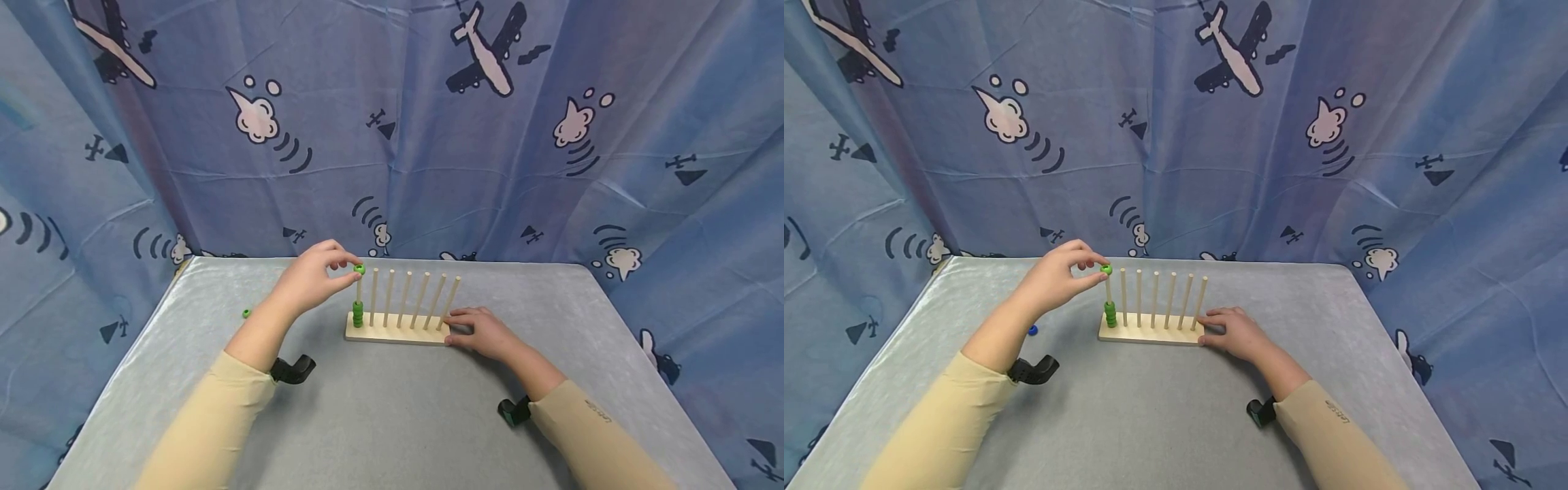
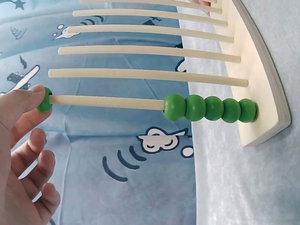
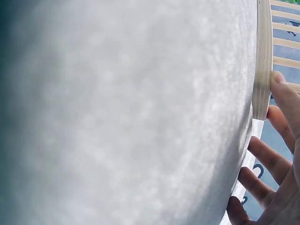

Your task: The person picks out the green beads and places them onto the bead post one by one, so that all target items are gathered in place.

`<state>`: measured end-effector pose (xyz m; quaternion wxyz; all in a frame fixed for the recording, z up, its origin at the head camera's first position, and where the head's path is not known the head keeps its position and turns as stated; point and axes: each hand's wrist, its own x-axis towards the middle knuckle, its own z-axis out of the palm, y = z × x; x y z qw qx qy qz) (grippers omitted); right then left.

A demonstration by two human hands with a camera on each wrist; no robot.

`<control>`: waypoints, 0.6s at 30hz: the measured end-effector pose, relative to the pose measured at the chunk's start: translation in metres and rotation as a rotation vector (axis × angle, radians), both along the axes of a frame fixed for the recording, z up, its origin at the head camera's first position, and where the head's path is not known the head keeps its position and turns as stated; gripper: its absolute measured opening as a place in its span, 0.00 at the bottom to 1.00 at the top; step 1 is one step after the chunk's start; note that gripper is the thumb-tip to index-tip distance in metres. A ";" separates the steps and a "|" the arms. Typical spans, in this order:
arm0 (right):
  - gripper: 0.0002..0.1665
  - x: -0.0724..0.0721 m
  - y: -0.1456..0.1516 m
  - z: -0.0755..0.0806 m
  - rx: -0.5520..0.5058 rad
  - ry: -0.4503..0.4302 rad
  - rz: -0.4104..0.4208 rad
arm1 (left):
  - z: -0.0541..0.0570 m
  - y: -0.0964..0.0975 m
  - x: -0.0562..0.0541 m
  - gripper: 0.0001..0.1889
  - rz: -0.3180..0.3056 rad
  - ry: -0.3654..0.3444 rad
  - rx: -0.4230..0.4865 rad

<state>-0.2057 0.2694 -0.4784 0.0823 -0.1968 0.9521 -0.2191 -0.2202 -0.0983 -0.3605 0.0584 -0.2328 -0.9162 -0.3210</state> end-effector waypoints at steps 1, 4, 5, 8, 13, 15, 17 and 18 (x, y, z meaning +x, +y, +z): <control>0.32 0.000 0.000 0.000 0.001 -0.002 -0.003 | -0.001 0.000 0.000 0.11 0.005 -0.003 0.002; 0.32 0.000 0.001 -0.001 0.007 -0.003 -0.004 | -0.004 0.000 -0.001 0.12 0.020 -0.014 0.010; 0.32 0.000 0.001 0.000 0.008 -0.003 -0.004 | -0.005 0.000 -0.001 0.12 0.024 -0.017 0.013; 0.32 0.000 0.001 0.000 0.011 -0.006 -0.006 | -0.007 0.001 -0.001 0.12 0.026 -0.023 0.010; 0.33 0.000 0.001 0.000 0.019 -0.012 -0.008 | -0.014 0.001 0.000 0.12 0.017 -0.039 -0.002; 0.33 0.000 0.000 0.000 0.020 -0.011 -0.007 | -0.018 0.001 0.000 0.12 0.013 -0.048 0.002; 0.33 0.000 0.000 0.000 0.015 -0.013 -0.010 | -0.024 0.001 0.000 0.11 0.009 -0.053 0.004; 0.33 0.000 0.000 0.000 0.013 -0.013 -0.011 | -0.027 0.001 -0.001 0.11 0.007 -0.054 0.002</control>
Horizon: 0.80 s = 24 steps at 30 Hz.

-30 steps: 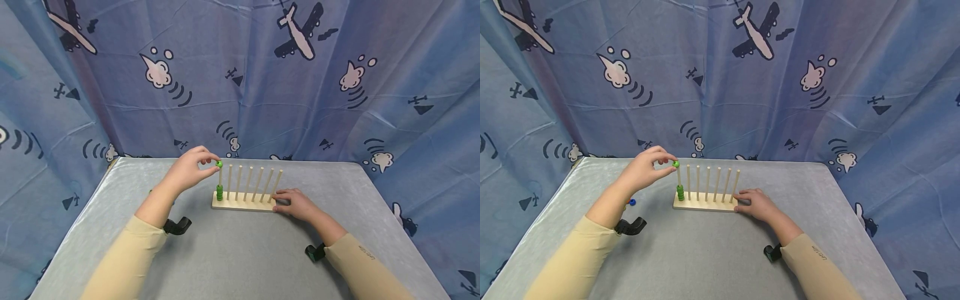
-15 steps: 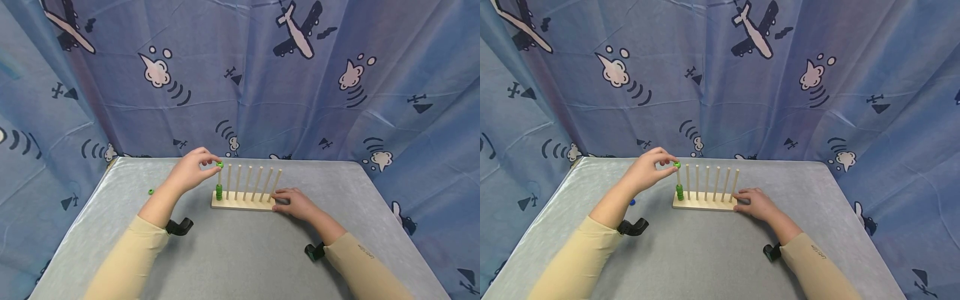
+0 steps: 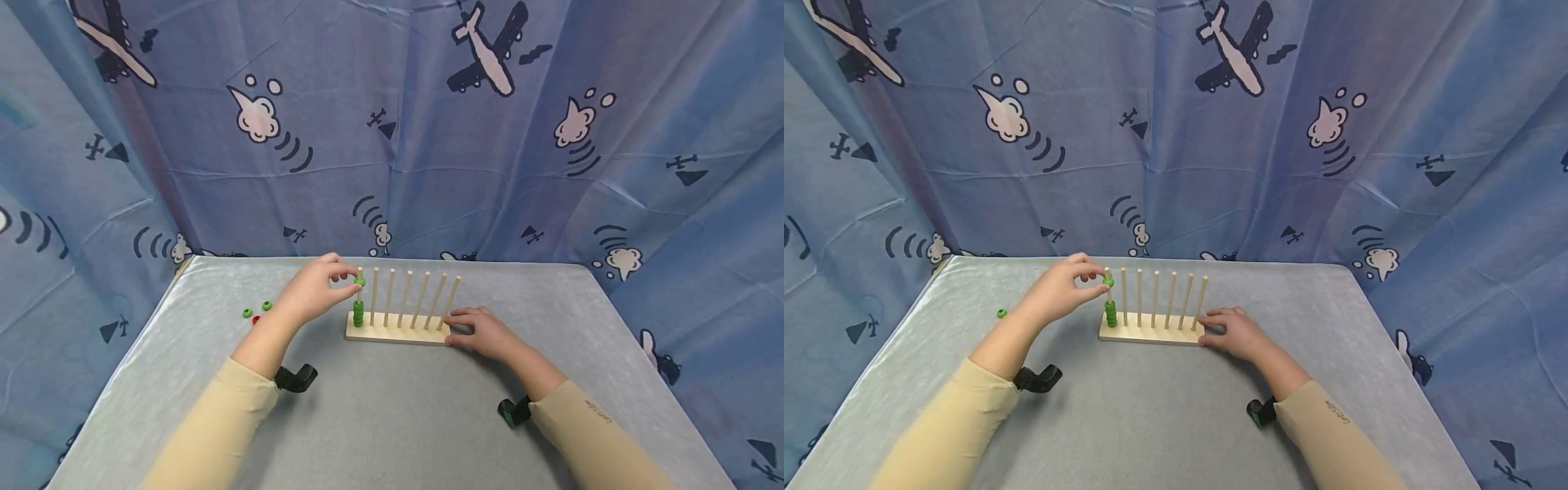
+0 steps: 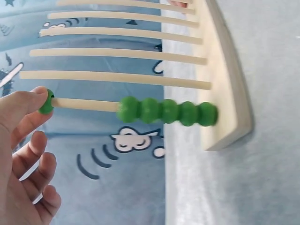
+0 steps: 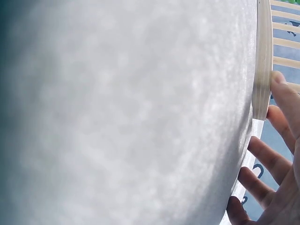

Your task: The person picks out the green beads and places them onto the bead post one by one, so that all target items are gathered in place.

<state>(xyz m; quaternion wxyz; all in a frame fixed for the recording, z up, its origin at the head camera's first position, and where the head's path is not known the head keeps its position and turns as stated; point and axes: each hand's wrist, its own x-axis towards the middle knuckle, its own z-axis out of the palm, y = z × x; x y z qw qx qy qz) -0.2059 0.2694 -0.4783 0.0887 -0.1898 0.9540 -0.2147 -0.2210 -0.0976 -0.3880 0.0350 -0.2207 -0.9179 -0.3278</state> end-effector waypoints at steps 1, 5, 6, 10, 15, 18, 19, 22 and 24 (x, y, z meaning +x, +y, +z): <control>0.33 0.000 0.000 0.000 -0.001 0.004 0.003 | -0.003 0.000 0.000 0.11 -0.001 -0.001 -0.004; 0.33 -0.001 -0.001 0.000 -0.009 0.007 0.007 | -0.016 0.000 -0.001 0.10 0.001 -0.017 -0.024; 0.33 -0.001 -0.001 0.000 -0.008 0.008 0.008 | -0.019 0.001 -0.001 0.11 0.006 -0.023 -0.035; 0.34 -0.001 0.000 -0.001 -0.001 0.002 0.004 | -0.029 0.000 0.000 0.13 0.011 -0.044 -0.060; 0.34 -0.001 0.000 -0.001 0.000 0.001 0.001 | -0.039 0.000 0.000 0.14 0.007 -0.055 -0.065; 0.33 0.000 0.000 -0.001 -0.007 -0.003 -0.005 | -0.042 0.000 0.000 0.14 0.008 -0.063 -0.066; 0.33 0.000 0.000 -0.001 -0.008 -0.003 -0.007 | -0.043 0.000 0.000 0.14 0.008 -0.063 -0.065; 0.33 0.000 0.000 -0.001 -0.008 -0.003 -0.008 | -0.045 0.000 0.000 0.15 0.006 -0.063 -0.063; 0.33 0.000 0.000 -0.001 -0.006 -0.001 -0.007 | -0.046 -0.001 0.001 0.16 0.004 -0.067 -0.059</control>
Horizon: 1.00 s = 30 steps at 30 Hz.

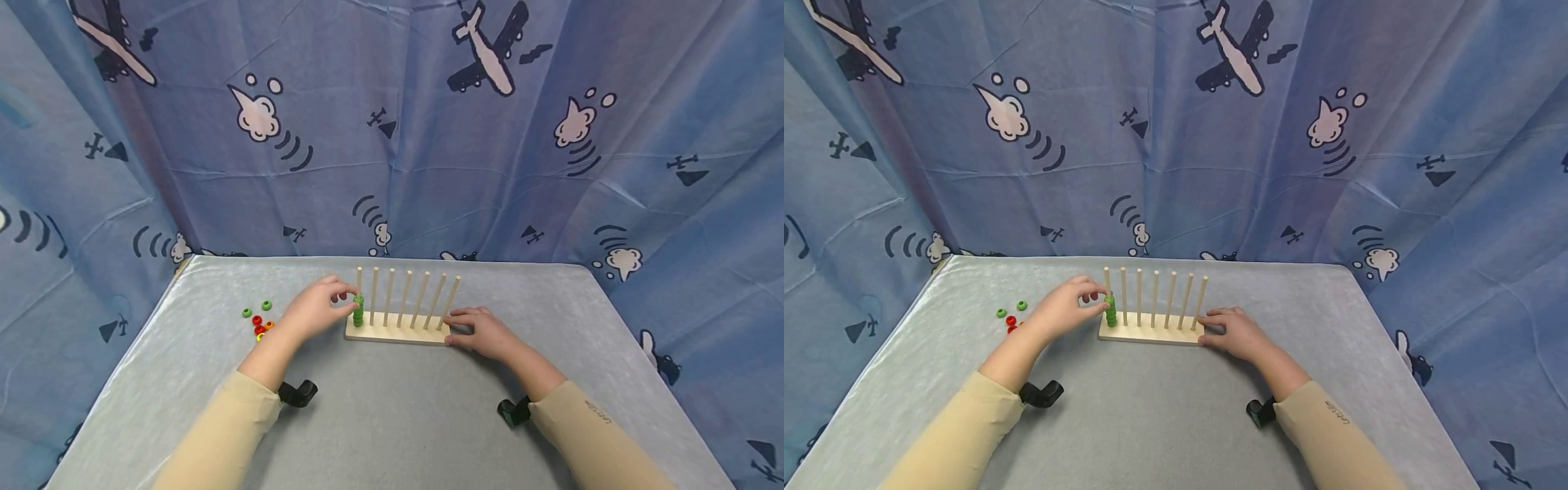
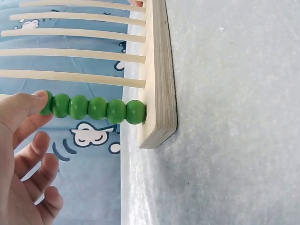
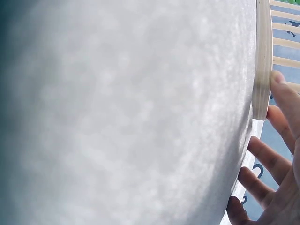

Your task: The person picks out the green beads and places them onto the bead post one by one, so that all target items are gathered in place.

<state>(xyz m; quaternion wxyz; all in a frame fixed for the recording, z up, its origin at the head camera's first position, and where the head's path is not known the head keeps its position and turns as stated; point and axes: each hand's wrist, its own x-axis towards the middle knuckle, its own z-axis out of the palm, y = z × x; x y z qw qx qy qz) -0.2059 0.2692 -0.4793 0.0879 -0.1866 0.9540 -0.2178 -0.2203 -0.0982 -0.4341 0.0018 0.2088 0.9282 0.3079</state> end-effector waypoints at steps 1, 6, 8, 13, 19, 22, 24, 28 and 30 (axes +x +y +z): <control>0.33 0.000 0.000 0.000 0.000 0.000 0.001 | -0.001 0.000 0.000 0.16 -0.001 -0.001 0.002; 0.33 0.000 -0.001 0.000 0.002 0.001 0.005 | -0.003 -0.005 0.003 0.16 0.003 -0.001 0.019; 0.33 0.000 -0.001 0.000 -0.001 0.000 0.003 | -0.003 -0.008 0.004 0.16 0.007 -0.001 0.018; 0.32 -0.001 -0.003 0.001 -0.002 0.000 0.001 | -0.003 -0.021 0.006 0.16 0.033 -0.001 0.010; 0.33 0.000 -0.003 0.003 0.001 -0.002 0.004 | -0.005 -0.047 0.009 0.16 0.074 0.005 -0.012; 0.33 0.000 -0.003 0.003 0.005 -0.001 0.005 | -0.005 -0.063 0.011 0.17 0.103 0.001 -0.031; 0.33 0.000 -0.002 0.002 0.008 0.002 0.006 | -0.003 -0.075 0.013 0.17 0.121 -0.010 -0.042; 0.33 -0.001 -0.001 0.001 0.007 0.005 0.004 | -0.002 -0.099 0.016 0.18 0.154 -0.028 -0.067; 0.33 -0.001 0.000 0.000 0.009 0.005 0.003 | -0.001 -0.110 0.017 0.19 0.168 -0.030 -0.079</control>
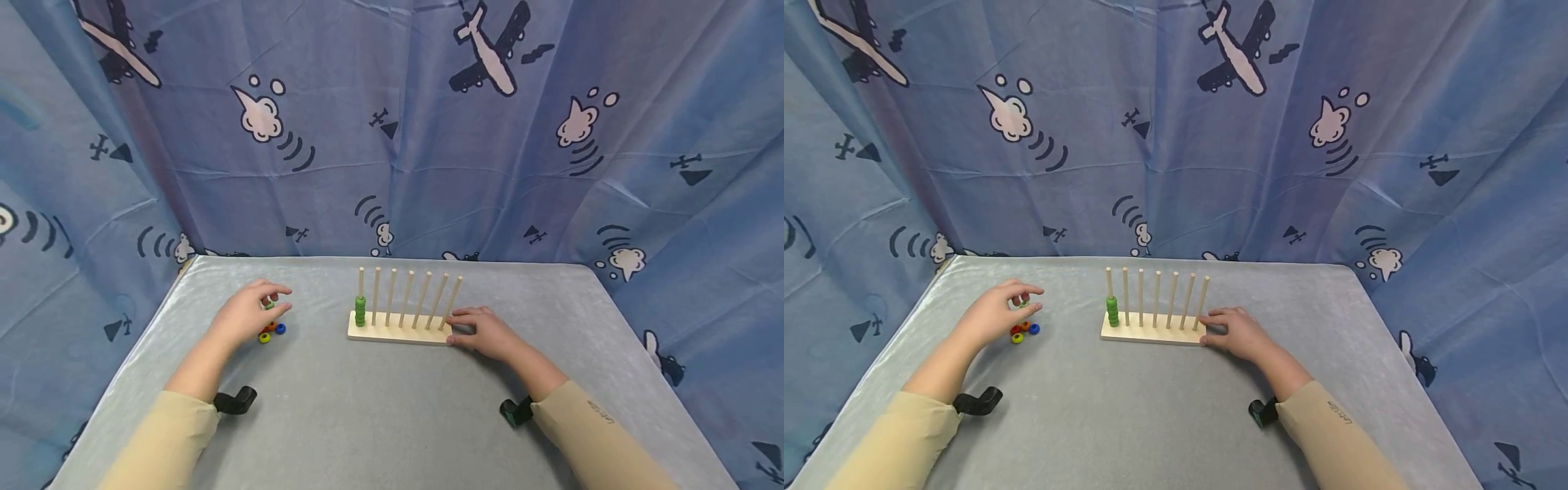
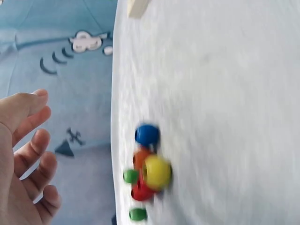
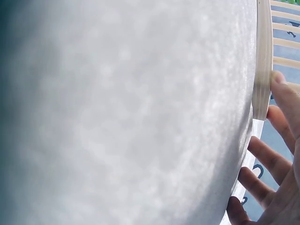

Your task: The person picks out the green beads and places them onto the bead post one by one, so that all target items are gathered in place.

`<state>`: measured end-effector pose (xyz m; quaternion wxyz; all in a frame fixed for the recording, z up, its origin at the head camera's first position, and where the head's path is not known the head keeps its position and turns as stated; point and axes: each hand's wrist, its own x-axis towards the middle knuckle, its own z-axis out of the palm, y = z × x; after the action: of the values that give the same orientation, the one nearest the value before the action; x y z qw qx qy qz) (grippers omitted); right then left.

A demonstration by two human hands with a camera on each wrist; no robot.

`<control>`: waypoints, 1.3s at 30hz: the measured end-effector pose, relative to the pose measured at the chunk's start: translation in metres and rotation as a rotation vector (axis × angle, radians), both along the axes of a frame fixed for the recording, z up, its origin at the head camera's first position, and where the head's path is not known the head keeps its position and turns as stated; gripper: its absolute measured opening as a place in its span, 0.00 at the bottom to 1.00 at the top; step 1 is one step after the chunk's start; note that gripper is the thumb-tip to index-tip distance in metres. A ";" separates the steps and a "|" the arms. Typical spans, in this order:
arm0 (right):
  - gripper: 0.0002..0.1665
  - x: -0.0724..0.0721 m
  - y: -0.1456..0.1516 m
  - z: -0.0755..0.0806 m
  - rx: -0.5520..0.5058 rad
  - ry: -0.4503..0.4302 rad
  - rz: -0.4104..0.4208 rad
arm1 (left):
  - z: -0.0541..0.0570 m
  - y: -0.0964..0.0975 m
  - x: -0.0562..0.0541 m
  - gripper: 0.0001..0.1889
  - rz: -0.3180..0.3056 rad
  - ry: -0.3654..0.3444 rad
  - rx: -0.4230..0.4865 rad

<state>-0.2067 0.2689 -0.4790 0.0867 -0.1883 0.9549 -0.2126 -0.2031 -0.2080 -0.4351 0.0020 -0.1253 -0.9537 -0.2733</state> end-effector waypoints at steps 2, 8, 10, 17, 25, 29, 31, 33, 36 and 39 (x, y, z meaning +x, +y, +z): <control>0.33 0.000 0.001 0.000 0.001 -0.001 -0.001 | 0.000 -0.008 0.000 0.19 0.013 -0.006 -0.014; 0.33 -0.001 0.004 -0.002 0.002 -0.007 -0.008 | -0.001 -0.022 -0.004 0.19 0.037 -0.030 -0.046; 0.33 -0.001 0.004 -0.002 0.001 -0.008 -0.009 | -0.002 -0.025 -0.007 0.19 0.036 -0.036 -0.065; 0.34 -0.001 0.004 -0.002 0.000 -0.003 0.003 | -0.011 -0.033 -0.018 0.20 0.027 -0.042 -0.172; 0.33 -0.001 0.001 -0.001 -0.010 -0.011 0.003 | -0.015 -0.036 -0.027 0.21 0.021 -0.065 -0.243; 0.33 -0.001 0.000 0.000 -0.010 -0.008 0.008 | -0.016 -0.036 -0.031 0.21 0.014 -0.073 -0.272; 0.33 -0.001 0.000 0.001 -0.011 -0.010 0.006 | -0.017 -0.035 -0.033 0.20 0.016 -0.076 -0.286; 0.33 0.000 -0.001 0.001 -0.010 -0.009 0.008 | -0.018 -0.035 -0.035 0.20 0.016 -0.081 -0.295; 0.33 0.000 0.000 0.001 -0.007 -0.013 0.005 | -0.020 -0.035 -0.038 0.19 0.016 -0.083 -0.303; 0.33 0.000 0.000 0.000 -0.006 -0.008 0.006 | -0.022 -0.034 -0.039 0.18 0.014 -0.085 -0.308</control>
<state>-0.2069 0.2691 -0.4788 0.0908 -0.1903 0.9533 -0.2161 -0.2425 -0.2419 -0.4567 -0.0558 -0.1057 -0.9844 -0.1289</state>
